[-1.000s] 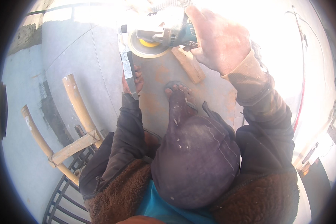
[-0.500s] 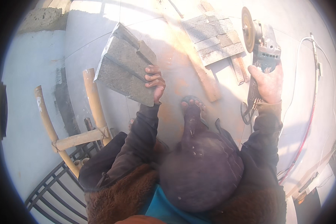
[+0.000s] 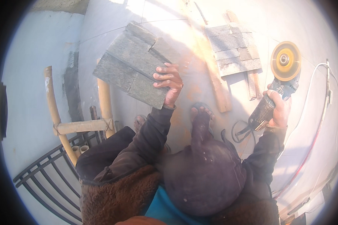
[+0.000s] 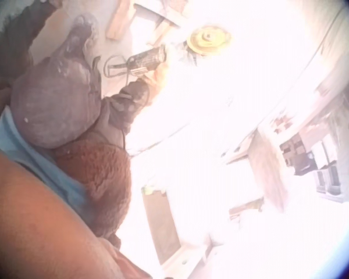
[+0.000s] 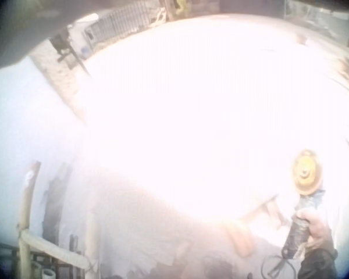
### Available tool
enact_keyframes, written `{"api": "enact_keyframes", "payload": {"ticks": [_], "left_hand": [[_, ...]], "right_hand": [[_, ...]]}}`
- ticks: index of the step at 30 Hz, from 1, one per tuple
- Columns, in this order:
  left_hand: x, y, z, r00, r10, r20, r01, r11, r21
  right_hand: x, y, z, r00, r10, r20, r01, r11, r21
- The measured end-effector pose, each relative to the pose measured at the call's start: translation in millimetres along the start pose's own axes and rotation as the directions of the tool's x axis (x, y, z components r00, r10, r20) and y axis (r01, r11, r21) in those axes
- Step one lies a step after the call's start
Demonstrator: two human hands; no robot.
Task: The person uses an angle grinder to cut and shape a stack of rectangular stone tiles on a rooftop. After cutting, the person carries the tiles to a wall where another worker is installing them.
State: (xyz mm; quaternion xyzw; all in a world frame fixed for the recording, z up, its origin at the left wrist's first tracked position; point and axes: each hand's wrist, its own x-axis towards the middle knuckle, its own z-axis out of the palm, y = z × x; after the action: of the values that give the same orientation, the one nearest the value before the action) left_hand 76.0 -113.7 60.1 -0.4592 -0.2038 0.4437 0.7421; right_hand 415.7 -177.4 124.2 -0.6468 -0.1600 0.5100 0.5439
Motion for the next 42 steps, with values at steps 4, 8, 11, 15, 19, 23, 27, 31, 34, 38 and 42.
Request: {"api": "enact_keyframes", "payload": {"ticks": [4,8,11,15,19,23,27,31,34,38,42], "left_hand": [[-2.2,5.1,3.0,0.999,-0.041,0.006,0.041,0.998,-0.045],[-7.4,20.6,11.2,0.993,0.116,0.025,-0.119,0.956,0.267],[-26.1,64.3,35.1,0.974,0.17,0.151,-0.227,0.69,0.688],[-36.7,50.7,91.7,0.812,0.509,0.286,-0.331,-0.002,0.944],[-32.8,44.4,139.6,0.606,0.465,0.645,-0.188,-0.704,0.685],[-12.5,2.1,195.5,0.572,0.025,0.82,0.165,-0.983,-0.086],[14.5,-14.3,233.8,0.843,-0.205,0.496,0.246,-0.674,-0.696],[36.5,16.6,231.8,0.925,-0.202,0.321,0.241,-0.341,-0.909],[36.8,34.1,229.1,0.939,-0.209,0.272,0.219,-0.246,-0.944],[38.9,67.8,228.1,0.952,-0.23,0.202,0.155,-0.207,-0.966],[39.2,81.3,227.1,0.967,-0.208,0.147,0.105,-0.201,-0.974]], "right_hand": [[-3.3,-2.6,5.0,1.0,0.007,-0.003,-0.007,1.0,0.007],[-3.1,-4.8,1.2,0.999,0.026,0.029,-0.028,0.998,0.051],[-6.8,-7.6,3.1,0.998,0.043,0.041,-0.047,0.994,0.097],[-5.0,-3.4,-2.9,0.998,0.04,0.054,-0.045,0.996,0.082],[-3.3,1.5,-12.2,0.998,0.038,0.041,-0.042,0.996,0.084],[-5.7,-0.9,-8.5,0.997,0.055,0.052,-0.059,0.995,0.083],[-0.9,6.8,-15.6,0.983,0.157,0.096,-0.171,0.972,0.159],[-1.2,14.4,-24.5,0.974,0.196,0.117,-0.218,0.95,0.224],[-6.3,12.2,-11.3,0.99,0.14,-0.009,-0.137,0.981,0.137],[-6.9,8.1,-18.7,0.984,0.177,0.011,-0.178,0.98,0.087],[-5.9,7.0,-23.0,0.961,0.276,0.018,-0.276,0.951,0.141]]}}
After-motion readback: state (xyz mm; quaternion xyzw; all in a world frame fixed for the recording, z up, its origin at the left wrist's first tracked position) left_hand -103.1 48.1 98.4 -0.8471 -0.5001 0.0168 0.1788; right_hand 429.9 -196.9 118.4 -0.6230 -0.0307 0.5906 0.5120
